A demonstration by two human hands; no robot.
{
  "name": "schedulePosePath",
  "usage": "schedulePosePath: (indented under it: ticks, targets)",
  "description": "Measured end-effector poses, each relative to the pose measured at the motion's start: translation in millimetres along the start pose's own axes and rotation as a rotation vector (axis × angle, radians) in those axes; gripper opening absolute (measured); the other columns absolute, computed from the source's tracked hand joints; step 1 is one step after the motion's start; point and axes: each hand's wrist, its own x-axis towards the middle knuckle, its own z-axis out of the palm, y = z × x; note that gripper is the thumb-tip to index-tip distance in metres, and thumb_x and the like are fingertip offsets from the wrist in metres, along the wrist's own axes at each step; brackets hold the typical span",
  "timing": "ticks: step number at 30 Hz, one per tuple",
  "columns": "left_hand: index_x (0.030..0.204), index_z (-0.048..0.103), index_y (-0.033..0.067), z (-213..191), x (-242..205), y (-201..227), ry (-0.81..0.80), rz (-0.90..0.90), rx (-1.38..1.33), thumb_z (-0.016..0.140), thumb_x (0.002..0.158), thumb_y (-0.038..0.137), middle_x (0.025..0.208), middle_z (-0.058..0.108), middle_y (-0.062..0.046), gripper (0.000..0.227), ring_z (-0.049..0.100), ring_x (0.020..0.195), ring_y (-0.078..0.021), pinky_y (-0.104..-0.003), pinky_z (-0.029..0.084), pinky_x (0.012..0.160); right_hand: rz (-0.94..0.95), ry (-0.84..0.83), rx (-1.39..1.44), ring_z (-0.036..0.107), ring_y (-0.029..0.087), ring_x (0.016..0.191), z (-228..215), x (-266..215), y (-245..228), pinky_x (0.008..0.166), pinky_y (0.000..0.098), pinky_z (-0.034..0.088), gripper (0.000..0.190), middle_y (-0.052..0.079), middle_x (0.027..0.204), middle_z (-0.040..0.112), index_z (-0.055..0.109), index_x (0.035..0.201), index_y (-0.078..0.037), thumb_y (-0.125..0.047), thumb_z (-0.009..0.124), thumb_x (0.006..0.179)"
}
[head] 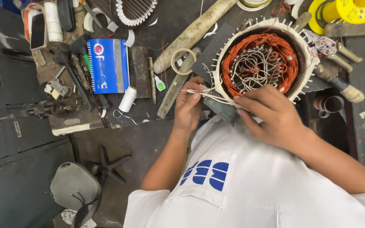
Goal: The person works on an electric motor stator, using pliers to cut and manipulate copper wires. They then use a white string to tie and secure the wires within the stator slots. The person also handles a roll of yellow tape and a wooden stick during the process.
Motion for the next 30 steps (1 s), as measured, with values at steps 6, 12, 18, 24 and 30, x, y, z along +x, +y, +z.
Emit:
schedulePosePath:
  ticks: [6, 12, 18, 24, 30]
  targets:
    - [0.115, 0.066, 0.0089, 16, 4, 39, -0.085, 0.195, 0.380, 0.061, 0.098, 0.029, 0.122, 0.060, -0.009, 0.027, 0.053, 0.122, -0.0223, -0.039, 0.036, 0.111, 0.094, 0.145, -0.055, 0.065, 0.033, 0.079, -46, -36, 32, 0.078, 0.0433, 0.053, 0.009, 0.025, 0.091, 0.069, 0.074, 0.099, 0.010, 0.009, 0.066, 0.097]
    - [0.120, 0.060, 0.0095, 30, -12, 44, 0.063, 0.232, 0.759, 0.062, 0.097, 0.050, 0.116, 0.056, -0.005, 0.047, 0.055, 0.101, -0.0148, -0.028, 0.046, 0.088, 0.497, 0.366, 0.136, 0.051, 0.028, 0.093, -66, -73, 77, 0.084, 0.0372, 0.042, 0.018, 0.023, 0.122, 0.050, 0.052, 0.134, 0.012, -0.001, 0.055, 0.122]
    - [0.159, 0.012, 0.0065, 32, -38, 19, -0.169, 0.419, 1.158, 0.057, 0.086, 0.073, 0.161, 0.027, -0.020, 0.108, 0.028, 0.151, -0.0387, -0.061, 0.029, 0.125, 0.381, 0.215, 0.291, 0.055, 0.036, 0.124, -64, -20, 63, 0.092, 0.0382, 0.052, 0.059, 0.031, 0.135, 0.051, 0.032, 0.154, 0.003, 0.005, 0.062, 0.103]
    - [0.159, 0.009, 0.0065, 43, -32, 28, -0.176, 0.176, 1.233, 0.069, 0.070, 0.070, 0.159, 0.018, -0.028, 0.125, 0.022, 0.152, -0.0458, -0.066, 0.028, 0.120, 0.468, 0.218, 0.207, 0.058, 0.022, 0.087, -68, -21, 59, 0.074, 0.0289, 0.045, 0.009, 0.018, 0.100, 0.064, 0.062, 0.109, 0.009, 0.002, 0.068, 0.109]
    - [0.160, 0.011, 0.0063, 23, -14, 38, -0.294, 0.362, 1.208, 0.067, 0.084, 0.063, 0.167, 0.017, -0.021, 0.111, 0.019, 0.158, -0.0406, -0.062, 0.022, 0.132, 0.591, 0.242, 0.416, 0.062, 0.025, 0.098, -77, -47, 55, 0.090, 0.0319, 0.055, 0.013, 0.019, 0.105, 0.061, 0.055, 0.105, 0.003, -0.004, 0.066, 0.105]
